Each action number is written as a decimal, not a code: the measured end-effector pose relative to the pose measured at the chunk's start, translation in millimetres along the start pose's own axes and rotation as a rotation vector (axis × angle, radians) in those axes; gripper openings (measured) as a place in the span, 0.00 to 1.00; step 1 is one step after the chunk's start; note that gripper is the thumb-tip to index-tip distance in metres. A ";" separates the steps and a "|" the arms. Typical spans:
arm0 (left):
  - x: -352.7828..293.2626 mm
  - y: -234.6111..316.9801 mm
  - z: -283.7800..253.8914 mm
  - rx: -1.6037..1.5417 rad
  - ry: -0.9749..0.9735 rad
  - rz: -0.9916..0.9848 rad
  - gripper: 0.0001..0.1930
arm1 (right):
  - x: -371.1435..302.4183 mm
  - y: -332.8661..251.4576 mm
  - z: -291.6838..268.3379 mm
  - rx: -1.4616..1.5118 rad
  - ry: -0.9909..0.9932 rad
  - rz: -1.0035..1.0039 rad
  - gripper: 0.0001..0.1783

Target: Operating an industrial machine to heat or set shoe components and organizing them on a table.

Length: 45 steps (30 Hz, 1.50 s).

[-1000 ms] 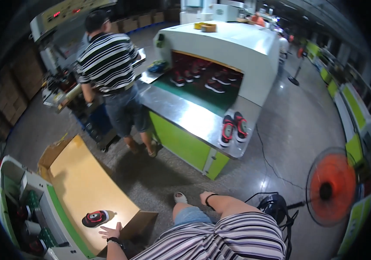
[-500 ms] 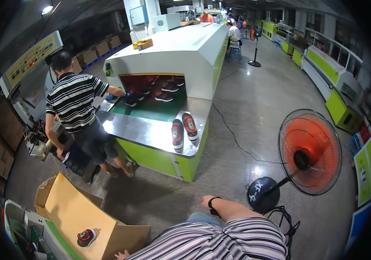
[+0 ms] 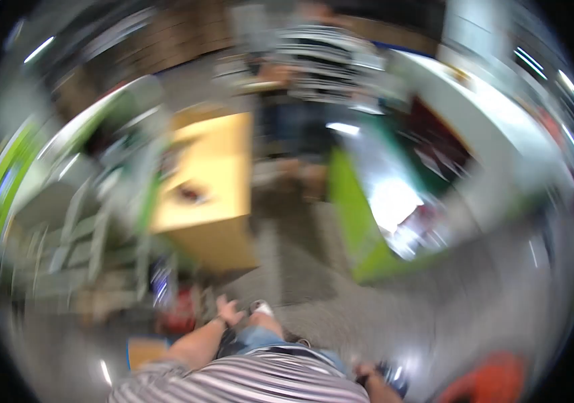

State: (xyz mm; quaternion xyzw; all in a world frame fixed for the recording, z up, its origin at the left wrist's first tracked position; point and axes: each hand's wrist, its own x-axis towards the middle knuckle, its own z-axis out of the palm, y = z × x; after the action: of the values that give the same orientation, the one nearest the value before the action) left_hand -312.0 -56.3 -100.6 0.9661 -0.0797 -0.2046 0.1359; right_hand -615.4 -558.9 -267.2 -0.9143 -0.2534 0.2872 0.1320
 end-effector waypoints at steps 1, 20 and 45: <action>6.0 17.2 3.2 -0.038 -0.071 0.038 0.34 | 34.3 24.3 -46.9 -0.026 -0.016 -0.034 0.18; -384.2 -172.8 134.6 -0.733 0.273 -0.795 0.27 | 198.3 -46.0 -131.9 0.384 0.117 0.523 0.13; -734.7 -186.4 278.8 -1.265 0.523 -1.512 0.19 | 237.4 -456.0 -99.5 -0.118 -0.385 0.161 0.21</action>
State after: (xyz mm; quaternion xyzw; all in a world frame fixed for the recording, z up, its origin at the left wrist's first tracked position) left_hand -1073.7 210.7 -126.2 0.5288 0.7064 -0.0239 0.4699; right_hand -565.4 -58.9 -119.9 -0.8661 -0.2162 0.4506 0.0038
